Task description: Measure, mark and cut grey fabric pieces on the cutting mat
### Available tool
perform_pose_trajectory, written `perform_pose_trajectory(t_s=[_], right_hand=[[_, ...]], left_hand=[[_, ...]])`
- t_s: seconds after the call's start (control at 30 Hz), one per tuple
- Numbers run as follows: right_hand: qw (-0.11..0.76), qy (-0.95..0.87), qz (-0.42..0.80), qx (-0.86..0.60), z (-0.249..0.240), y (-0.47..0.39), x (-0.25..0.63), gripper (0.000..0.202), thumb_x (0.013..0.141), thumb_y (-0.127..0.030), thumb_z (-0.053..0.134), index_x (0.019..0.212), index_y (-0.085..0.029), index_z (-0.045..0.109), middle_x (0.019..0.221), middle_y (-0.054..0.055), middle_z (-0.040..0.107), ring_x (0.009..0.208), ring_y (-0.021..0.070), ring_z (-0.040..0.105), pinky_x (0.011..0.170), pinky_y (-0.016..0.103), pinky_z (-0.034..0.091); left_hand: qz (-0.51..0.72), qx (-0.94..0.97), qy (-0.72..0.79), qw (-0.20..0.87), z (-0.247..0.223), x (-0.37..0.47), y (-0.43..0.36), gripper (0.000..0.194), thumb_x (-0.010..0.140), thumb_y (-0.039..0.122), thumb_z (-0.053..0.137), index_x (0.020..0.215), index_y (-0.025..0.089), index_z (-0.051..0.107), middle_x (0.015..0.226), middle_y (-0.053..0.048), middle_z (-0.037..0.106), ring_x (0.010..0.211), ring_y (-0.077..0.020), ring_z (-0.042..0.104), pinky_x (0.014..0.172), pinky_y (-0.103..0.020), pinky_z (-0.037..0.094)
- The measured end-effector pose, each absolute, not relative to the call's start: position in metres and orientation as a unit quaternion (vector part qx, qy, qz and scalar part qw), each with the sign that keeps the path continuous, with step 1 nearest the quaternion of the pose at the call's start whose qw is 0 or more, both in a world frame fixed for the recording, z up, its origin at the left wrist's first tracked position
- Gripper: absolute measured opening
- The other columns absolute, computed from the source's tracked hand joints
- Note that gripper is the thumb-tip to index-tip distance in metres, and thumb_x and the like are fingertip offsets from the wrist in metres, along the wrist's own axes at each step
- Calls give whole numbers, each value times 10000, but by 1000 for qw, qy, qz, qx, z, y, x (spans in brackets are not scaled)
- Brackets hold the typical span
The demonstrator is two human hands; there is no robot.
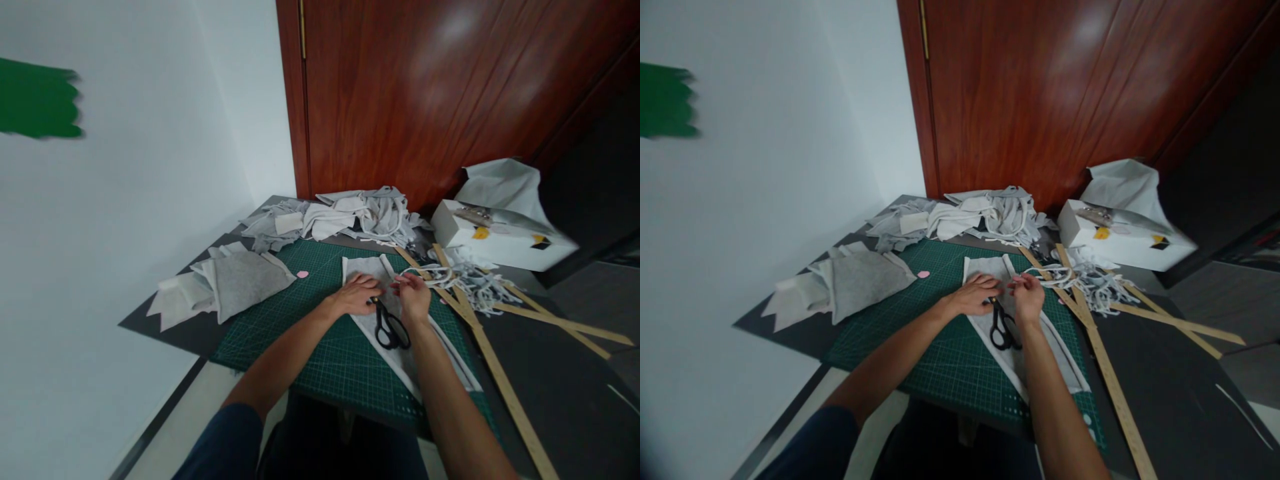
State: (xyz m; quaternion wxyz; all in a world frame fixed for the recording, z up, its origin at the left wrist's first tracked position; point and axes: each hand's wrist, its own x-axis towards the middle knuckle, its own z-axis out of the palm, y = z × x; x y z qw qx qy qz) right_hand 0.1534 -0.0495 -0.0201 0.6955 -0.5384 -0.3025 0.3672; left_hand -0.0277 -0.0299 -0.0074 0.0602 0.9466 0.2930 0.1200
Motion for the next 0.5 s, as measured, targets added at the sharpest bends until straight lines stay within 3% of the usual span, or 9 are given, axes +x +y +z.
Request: perform_pose_trajectory(t_s=[0.27, 0.5], right_hand=[[646, -387, 340, -563, -11, -60, 151, 313, 701, -348, 692, 966, -197, 623, 902, 34, 743, 655, 174, 699, 549, 256, 493], [556, -478, 236, -637, -13, -68, 152, 271, 670, -191, 627, 937, -212, 665, 845, 52, 755, 763, 234, 706, 791, 373, 569]], left_hand=[[99, 905, 402, 99, -10, -32, -41, 535, 964, 513, 604, 1472, 349, 571, 1642, -74, 481, 1549, -377, 331, 1252, -718, 147], [178, 794, 578, 55, -12, -25, -68, 521, 988, 481, 549, 1465, 275, 589, 1625, -140, 491, 1522, -452, 332, 1217, -796, 81]])
